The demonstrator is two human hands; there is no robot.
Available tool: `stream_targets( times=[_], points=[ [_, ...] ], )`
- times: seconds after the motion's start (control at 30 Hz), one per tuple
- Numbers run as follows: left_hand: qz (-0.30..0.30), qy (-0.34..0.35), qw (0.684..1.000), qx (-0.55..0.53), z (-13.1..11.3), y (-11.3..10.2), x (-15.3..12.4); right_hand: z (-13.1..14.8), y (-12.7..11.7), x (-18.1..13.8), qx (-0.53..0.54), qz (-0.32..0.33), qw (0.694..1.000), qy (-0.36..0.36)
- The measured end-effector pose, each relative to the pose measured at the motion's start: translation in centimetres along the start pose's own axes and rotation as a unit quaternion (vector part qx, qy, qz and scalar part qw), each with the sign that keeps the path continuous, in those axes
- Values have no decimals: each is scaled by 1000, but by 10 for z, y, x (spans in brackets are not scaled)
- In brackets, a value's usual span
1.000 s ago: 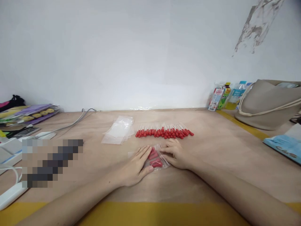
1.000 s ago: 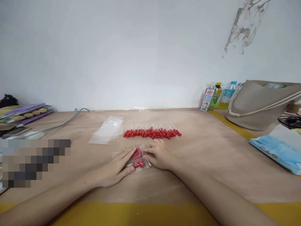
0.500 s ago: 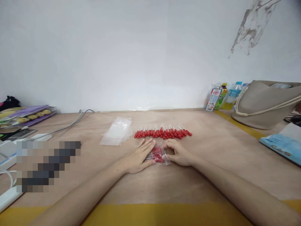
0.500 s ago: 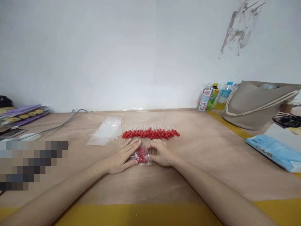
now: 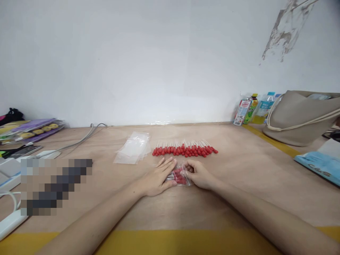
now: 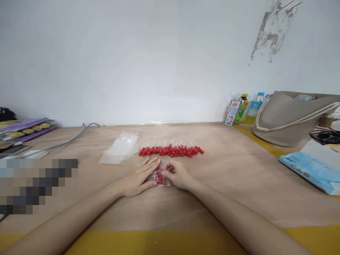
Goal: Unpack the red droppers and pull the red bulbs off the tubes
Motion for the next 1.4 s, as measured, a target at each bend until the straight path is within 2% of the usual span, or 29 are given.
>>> stream_targets(
  times=[0.17,0.33,0.43,0.53,0.63,0.73,0.83,0.93,1.0,1.17,1.4],
  points=[
    [5,-23,1000,-18,2,-1,-2,0,-18,3,-14,-25,1000,10],
    [22,-53,998,-31,-1,-3,-3,-16,-41,-1,93,32,992,75],
    [23,-65,997,-35,-2,-4,-3,-19,-47,-3,159,38,981,101],
    [31,-77,996,-40,-2,-4,-4,-15,-51,-3,184,43,977,103],
    [37,-84,995,-44,-1,-5,-4,-11,-68,-3,175,38,979,93],
    [35,-75,996,-45,0,-4,-4,-15,-99,-2,153,-35,984,84],
    [33,-75,996,-45,0,-4,-4,-27,-128,0,153,-160,973,59],
    [39,-79,995,-42,-1,-5,-4,-43,-139,2,90,-314,945,1],
    [43,-81,995,-40,-2,-5,-4,-54,-137,4,0,-361,932,-37],
    [45,-84,995,-32,0,-4,-4,-79,-118,7,-212,-342,914,-58],
    [44,-81,995,-29,0,-4,-5,-93,-114,12,-301,-214,924,-93]
  ],
)
Point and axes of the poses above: each hand's wrist, its own x-axis towards the middle knuckle, its own y-axis out of the palm, z = x × y, the point moved 1 cm from there along x, towards the middle knuckle, and after that the axes turned 11 degrees about -x, right-handed, at the moved point
